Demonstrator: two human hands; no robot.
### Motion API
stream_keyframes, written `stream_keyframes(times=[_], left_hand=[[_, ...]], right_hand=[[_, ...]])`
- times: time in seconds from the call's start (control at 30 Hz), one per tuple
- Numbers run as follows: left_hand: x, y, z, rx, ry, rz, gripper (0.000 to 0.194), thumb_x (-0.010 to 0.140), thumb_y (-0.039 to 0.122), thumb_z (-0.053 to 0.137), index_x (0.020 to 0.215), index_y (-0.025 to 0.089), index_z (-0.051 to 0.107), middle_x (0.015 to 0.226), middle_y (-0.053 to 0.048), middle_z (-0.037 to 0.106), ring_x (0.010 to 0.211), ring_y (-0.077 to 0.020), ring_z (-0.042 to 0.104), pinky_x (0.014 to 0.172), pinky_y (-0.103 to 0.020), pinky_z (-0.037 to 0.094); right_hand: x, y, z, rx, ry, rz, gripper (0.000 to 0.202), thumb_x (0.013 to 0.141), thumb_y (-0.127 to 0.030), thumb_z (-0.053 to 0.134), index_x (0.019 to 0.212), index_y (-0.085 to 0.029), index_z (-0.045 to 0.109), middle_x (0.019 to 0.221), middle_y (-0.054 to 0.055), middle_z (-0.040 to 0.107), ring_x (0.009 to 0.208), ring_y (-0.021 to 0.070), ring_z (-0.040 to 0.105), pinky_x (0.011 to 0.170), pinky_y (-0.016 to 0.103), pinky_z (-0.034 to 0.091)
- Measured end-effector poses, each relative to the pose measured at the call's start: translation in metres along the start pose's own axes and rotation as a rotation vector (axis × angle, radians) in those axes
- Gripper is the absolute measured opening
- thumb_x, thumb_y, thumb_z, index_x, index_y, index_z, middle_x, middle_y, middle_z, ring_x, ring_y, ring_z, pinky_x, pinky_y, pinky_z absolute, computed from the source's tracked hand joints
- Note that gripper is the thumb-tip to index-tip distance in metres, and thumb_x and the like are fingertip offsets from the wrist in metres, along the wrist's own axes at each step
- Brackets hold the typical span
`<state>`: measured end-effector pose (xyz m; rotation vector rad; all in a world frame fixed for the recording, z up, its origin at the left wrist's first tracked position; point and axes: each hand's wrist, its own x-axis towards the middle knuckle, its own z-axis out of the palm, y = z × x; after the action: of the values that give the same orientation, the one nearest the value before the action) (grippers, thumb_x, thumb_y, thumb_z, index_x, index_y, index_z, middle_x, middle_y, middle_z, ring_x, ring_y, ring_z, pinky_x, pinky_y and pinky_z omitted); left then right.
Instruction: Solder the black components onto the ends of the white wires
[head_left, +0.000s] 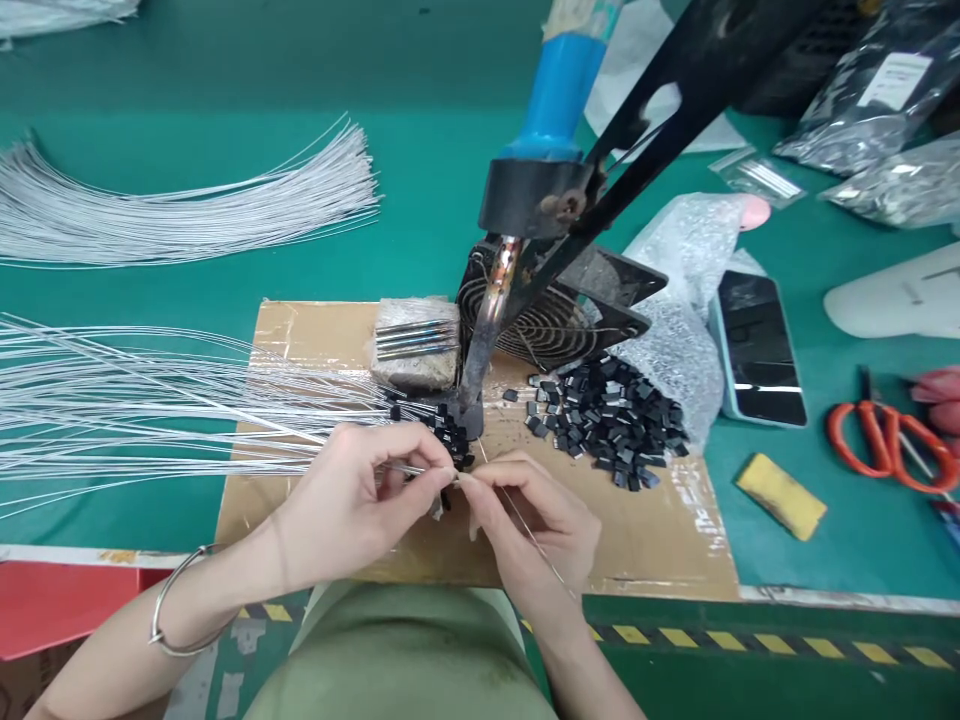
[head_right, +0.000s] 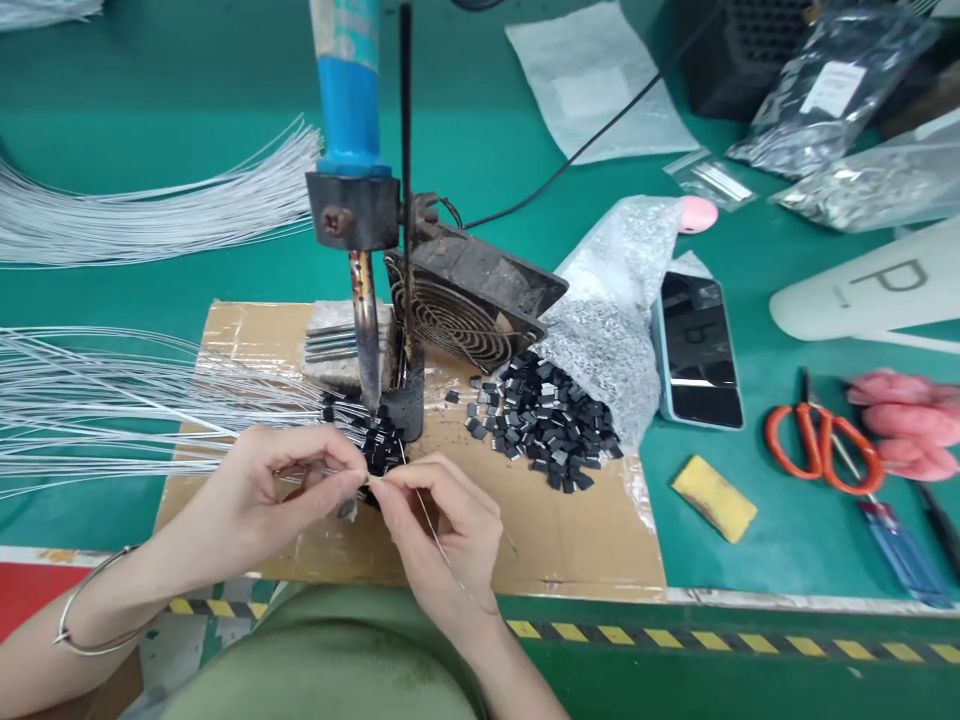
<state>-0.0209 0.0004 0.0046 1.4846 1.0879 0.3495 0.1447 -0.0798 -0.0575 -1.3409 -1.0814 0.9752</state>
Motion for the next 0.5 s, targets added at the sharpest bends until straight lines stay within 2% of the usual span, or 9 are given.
stream_keyframes(times=[0.13, 0.27, 0.37, 0.5], left_hand=[[0.0005, -0.0025, 0.0010, 0.000, 0.036, -0.030, 0.021, 0.094, 0.028, 0.062, 0.078, 0.015, 0.068, 0.066, 0.002, 0.060, 0.053, -0.0102, 0.037, 0.049, -0.025, 0.028], [0.0012, -0.0017, 0.0004, -0.013, 0.079, -0.044, 0.020, 0.093, 0.028, 0.063, 0.077, 0.016, 0.067, 0.064, 0.003, 0.058, 0.053, -0.0105, 0.036, 0.050, -0.026, 0.027], [0.0017, -0.0007, 0.0003, -0.029, 0.094, -0.044, 0.020, 0.093, 0.030, 0.063, 0.078, 0.017, 0.067, 0.064, 0.003, 0.057, 0.053, -0.0106, 0.036, 0.049, -0.026, 0.027], [0.0018, -0.0020, 0.0001, -0.038, 0.091, -0.043, 0.020, 0.093, 0.030, 0.064, 0.079, 0.016, 0.068, 0.064, 0.003, 0.058, 0.052, -0.0103, 0.036, 0.049, -0.026, 0.026]], right_hand=[[0.0011, -0.0032, 0.0023, 0.086, 0.018, 0.103, 0.016, 0.100, -0.023, 0.072, 0.086, -0.023, 0.079, 0.070, -0.004, 0.062, 0.055, 0.0070, 0.055, 0.052, 0.020, 0.043], [0.0033, -0.0021, 0.0021, 0.203, 0.057, 0.164, 0.021, 0.104, -0.031, 0.067, 0.094, -0.027, 0.085, 0.078, -0.001, 0.068, 0.057, 0.0081, 0.062, 0.050, 0.019, 0.052], [0.0042, 0.0003, 0.0023, 0.276, 0.008, 0.179, 0.017, 0.102, -0.030, 0.070, 0.102, -0.030, 0.087, 0.081, 0.000, 0.072, 0.057, 0.0088, 0.065, 0.048, 0.018, 0.056], [0.0039, -0.0002, 0.0053, 0.391, -0.027, 0.241, 0.013, 0.099, -0.030, 0.075, 0.100, -0.029, 0.088, 0.081, 0.001, 0.074, 0.054, 0.0078, 0.064, 0.046, 0.017, 0.056]])
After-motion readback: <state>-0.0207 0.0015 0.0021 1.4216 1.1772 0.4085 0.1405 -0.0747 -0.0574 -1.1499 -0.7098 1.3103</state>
